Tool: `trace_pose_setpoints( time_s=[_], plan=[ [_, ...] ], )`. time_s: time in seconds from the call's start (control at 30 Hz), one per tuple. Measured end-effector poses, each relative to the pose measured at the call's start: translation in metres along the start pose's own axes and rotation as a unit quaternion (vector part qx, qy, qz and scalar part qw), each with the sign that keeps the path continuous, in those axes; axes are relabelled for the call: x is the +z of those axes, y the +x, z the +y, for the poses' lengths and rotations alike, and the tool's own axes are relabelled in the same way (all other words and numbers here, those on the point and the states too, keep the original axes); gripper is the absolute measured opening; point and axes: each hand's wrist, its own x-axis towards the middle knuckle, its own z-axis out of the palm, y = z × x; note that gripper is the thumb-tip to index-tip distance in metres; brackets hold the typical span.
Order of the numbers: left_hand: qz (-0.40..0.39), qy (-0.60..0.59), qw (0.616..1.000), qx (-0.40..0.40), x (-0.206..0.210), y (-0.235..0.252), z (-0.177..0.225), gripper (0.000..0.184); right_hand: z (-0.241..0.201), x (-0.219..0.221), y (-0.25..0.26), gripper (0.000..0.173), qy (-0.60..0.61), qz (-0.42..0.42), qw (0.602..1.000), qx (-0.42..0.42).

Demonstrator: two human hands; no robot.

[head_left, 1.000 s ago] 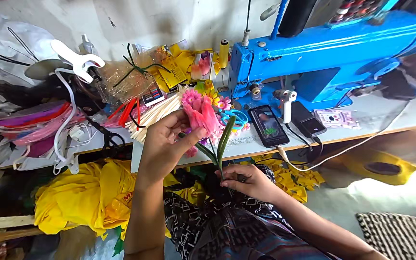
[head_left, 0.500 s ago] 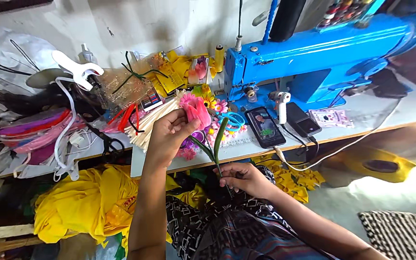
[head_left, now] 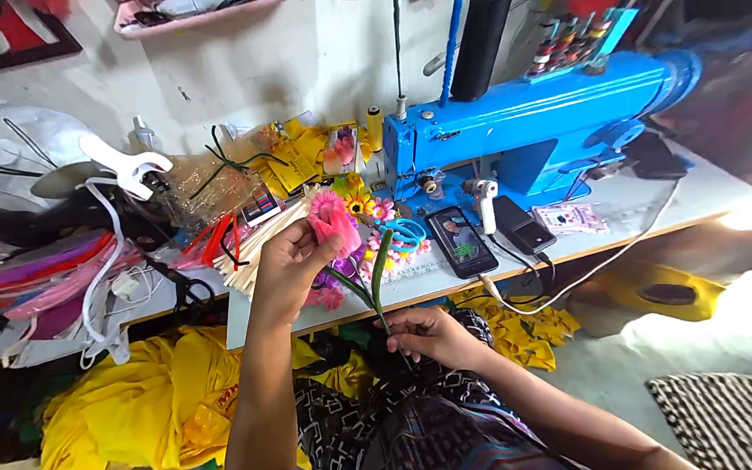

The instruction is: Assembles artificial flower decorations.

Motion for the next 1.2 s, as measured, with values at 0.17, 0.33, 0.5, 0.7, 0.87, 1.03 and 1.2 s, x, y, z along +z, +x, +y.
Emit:
trace_pose_setpoints(
  time_s=[0.17, 0.33, 0.5, 0.7, 0.87, 1.03, 1.2],
  plan=[
    [-0.004, -0.005, 1.0, 0.0, 0.005, 0.004, 0.002, 0.025, -0.001, -0.002, 0.0, 0.025, 0.006, 0.006, 1.0, -0.004],
    [-0.009, 0.017, 0.999, 0.047, 0.002, 0.028, 0.012, 0.049, -0.006, -0.012, 0.003, 0.026, 0.002, 0.034, 0.999, -0.03],
    [0.078, 0.049, 0.994, 0.062, 0.016, 0.11, 0.038, 0.03, -0.022, -0.032, 0.004, 0.029, -0.042, 0.101, 0.992, -0.058],
    [0.038, 0.099, 0.993, 0.043, 0.054, 0.198, 0.04, 0.036, -0.05, -0.069, 0.009, 0.028, -0.116, 0.208, 0.966, -0.103],
    [0.042, 0.135, 0.988, 0.053, 0.081, 0.225, 0.045, 0.043, -0.08, -0.103, 0.034, 0.028, -0.192, 0.26, 0.939, -0.117],
    [0.028, 0.161, 0.984, 0.072, 0.099, 0.243, 0.043, 0.036, -0.109, -0.123, 0.066, 0.03, -0.231, 0.279, 0.923, -0.132],
    [0.048, 0.162, 0.98, 0.105, 0.109, 0.256, 0.038, 0.028, -0.122, -0.135, 0.091, 0.029, -0.213, 0.29, 0.918, -0.166]
  ],
)
